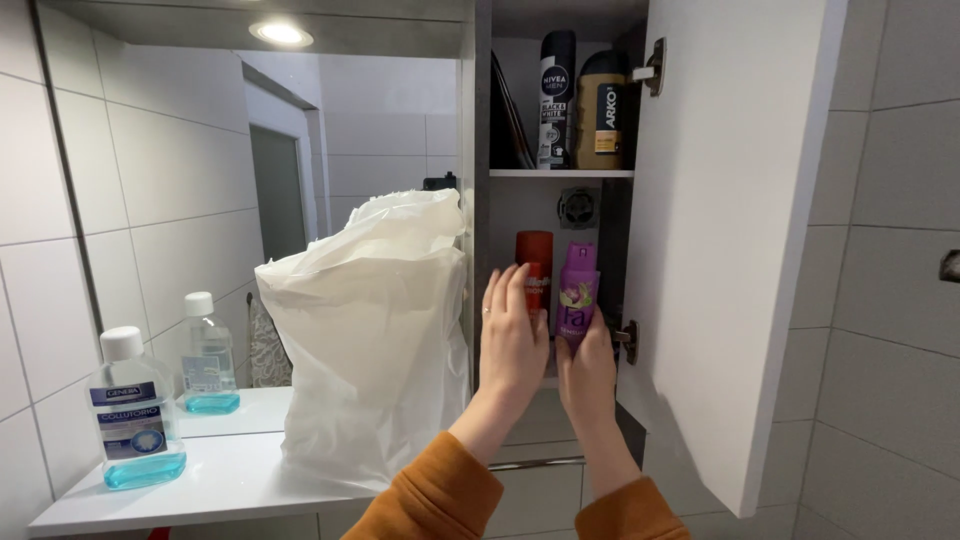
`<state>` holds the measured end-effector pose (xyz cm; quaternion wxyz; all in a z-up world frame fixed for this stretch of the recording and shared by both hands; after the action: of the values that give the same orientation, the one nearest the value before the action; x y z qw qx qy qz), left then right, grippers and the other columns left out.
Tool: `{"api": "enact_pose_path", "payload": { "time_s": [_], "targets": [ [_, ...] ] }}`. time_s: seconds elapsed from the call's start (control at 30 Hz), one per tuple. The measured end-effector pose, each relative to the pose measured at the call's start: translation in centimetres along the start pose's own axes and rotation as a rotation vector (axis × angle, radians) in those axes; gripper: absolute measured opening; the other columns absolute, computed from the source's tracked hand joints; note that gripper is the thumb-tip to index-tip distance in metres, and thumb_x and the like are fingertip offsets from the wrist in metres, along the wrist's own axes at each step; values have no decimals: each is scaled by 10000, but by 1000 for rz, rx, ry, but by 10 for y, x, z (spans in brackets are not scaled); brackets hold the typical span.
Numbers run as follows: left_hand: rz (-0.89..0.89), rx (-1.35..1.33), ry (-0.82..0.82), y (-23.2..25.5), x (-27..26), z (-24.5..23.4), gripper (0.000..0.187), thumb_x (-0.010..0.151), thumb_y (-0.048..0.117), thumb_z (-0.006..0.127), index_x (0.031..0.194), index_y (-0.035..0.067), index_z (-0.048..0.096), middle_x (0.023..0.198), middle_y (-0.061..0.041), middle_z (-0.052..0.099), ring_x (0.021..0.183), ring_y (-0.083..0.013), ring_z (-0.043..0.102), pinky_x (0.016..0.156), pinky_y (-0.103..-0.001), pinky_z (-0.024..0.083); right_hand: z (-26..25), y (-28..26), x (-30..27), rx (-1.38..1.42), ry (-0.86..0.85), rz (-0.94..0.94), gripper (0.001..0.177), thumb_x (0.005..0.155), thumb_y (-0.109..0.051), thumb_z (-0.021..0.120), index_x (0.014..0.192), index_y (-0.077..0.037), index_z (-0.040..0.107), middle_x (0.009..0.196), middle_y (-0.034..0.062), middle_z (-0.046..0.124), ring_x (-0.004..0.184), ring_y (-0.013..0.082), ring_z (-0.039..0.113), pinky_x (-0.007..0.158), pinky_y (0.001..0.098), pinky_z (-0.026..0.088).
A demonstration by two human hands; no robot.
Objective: The person organizes bathroom items by placing a purple spray can and a box into cabinets, installs a blue toilet cleaning tablet, and wipes the sink and faucet with a sponge. The person also moves cleaning supplies and toilet paper rolls to different locations.
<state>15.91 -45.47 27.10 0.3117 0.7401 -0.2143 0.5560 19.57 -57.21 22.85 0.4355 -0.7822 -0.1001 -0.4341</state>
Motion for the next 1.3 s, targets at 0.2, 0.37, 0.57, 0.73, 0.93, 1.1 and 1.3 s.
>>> {"api": "enact_pose_path", "payload": {
  "time_s": [0.2,0.37,0.57,0.73,0.93,1.1,1.3],
  "targets": [
    [254,-92,145,29,107,-29,382,915,10,618,1294,24,575,1386,-162,574,1302,-346,549,1097,-463,481,-20,24,-19,82,15,86,637,952,-220,631,1530,-77,404,1198,150,632,1036,319,636,838,419,546],
    [305,-49,-23,45,227,14,444,893,98,686,1298,39,515,1419,-130,524,1015,-354,695,745,-452,595,-30,17,-22,133,-15,101,636,944,-307,576,1524,-103,417,1225,103,621,1077,273,611,870,403,531],
    [176,19,-280,42,324,66,770,890,308,723,1514,19,378,1533,-206,465,1304,-380,563,963,-473,553,-59,-6,8,89,57,7,592,932,-256,624,1484,-99,477,1179,112,666,1052,278,634,873,403,535],
    [-46,-31,-591,67,334,60,1004,826,256,836,1598,58,224,1333,-220,572,688,-267,737,483,-342,644,-70,6,17,111,112,24,641,889,-262,638,1486,-98,471,1298,102,670,1136,290,653,921,401,530],
    [-99,171,-650,72,336,61,328,812,132,871,876,78,554,704,-93,729,527,-190,713,547,-325,617,-80,10,8,78,73,112,591,859,-289,651,1426,-175,532,1141,78,718,1049,276,664,885,395,523],
    [-112,90,-470,73,334,43,582,785,45,864,1235,92,498,897,-91,664,545,-193,672,485,-302,600,-86,11,-4,140,108,39,641,900,-234,652,1492,-82,456,1249,103,677,1118,269,656,941,371,511],
    [20,-107,-295,109,267,-42,574,803,185,876,1270,177,541,1044,-47,714,719,-211,697,538,-360,564,-100,-1,-26,124,146,-22,617,908,-229,657,1474,-72,469,1199,111,686,1035,275,648,894,383,501]
  ]
}}
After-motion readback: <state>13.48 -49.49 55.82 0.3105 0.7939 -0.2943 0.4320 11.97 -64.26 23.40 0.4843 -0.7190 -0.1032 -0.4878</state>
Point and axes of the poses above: each hand's wrist, its own x-axis towards the middle knuckle, its own z-axis out of the palm, y = z × x, the point moved 7 cm from there along x, towards the middle knuckle
